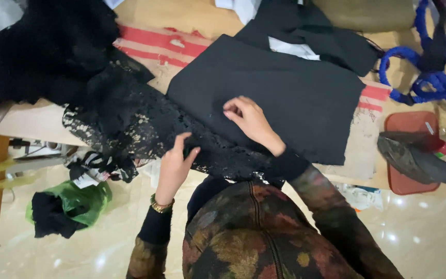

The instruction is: Aligning lace onto fabric pieces and applying interfacing using an iron.

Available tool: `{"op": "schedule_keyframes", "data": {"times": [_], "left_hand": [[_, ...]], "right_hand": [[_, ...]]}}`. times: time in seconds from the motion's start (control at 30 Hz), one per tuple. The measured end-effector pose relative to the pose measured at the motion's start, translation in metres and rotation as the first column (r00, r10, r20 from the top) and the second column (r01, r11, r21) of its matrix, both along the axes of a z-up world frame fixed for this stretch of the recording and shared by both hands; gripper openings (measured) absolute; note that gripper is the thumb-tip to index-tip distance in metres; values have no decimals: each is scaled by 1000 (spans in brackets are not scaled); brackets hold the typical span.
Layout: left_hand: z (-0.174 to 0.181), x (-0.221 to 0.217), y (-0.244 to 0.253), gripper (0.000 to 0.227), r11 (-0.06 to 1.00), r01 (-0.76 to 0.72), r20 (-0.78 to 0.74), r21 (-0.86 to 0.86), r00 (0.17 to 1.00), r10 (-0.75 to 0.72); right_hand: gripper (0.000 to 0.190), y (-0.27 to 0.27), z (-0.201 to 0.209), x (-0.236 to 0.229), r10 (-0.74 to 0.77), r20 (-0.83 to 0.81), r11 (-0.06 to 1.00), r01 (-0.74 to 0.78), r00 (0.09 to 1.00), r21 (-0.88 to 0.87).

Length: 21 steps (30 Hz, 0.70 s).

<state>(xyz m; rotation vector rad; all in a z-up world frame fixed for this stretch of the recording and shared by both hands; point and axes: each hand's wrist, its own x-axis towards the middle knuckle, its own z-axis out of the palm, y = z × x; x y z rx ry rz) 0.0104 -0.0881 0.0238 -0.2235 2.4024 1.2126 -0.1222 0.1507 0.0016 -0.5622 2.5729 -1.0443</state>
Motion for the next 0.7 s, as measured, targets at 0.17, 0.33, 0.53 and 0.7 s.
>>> {"op": "schedule_keyframes", "data": {"times": [0.17,0.33,0.53,0.7], "left_hand": [[-25,13,-1,35,955,-294,-247,-33,929,277],[-40,29,-30,36,904,-415,-260,-101,888,379],[-36,33,-74,30,862,-445,-299,-243,880,370],[-21,13,-92,27,883,-349,-399,-313,892,211]], "right_hand": [[17,-48,-56,-32,-3,-212,995,24,977,97],[8,-50,-55,-32,17,-253,992,15,967,124],[8,-36,-42,-13,90,-201,996,-84,975,39],[6,-36,-45,-5,173,-290,982,-141,941,128]]}}
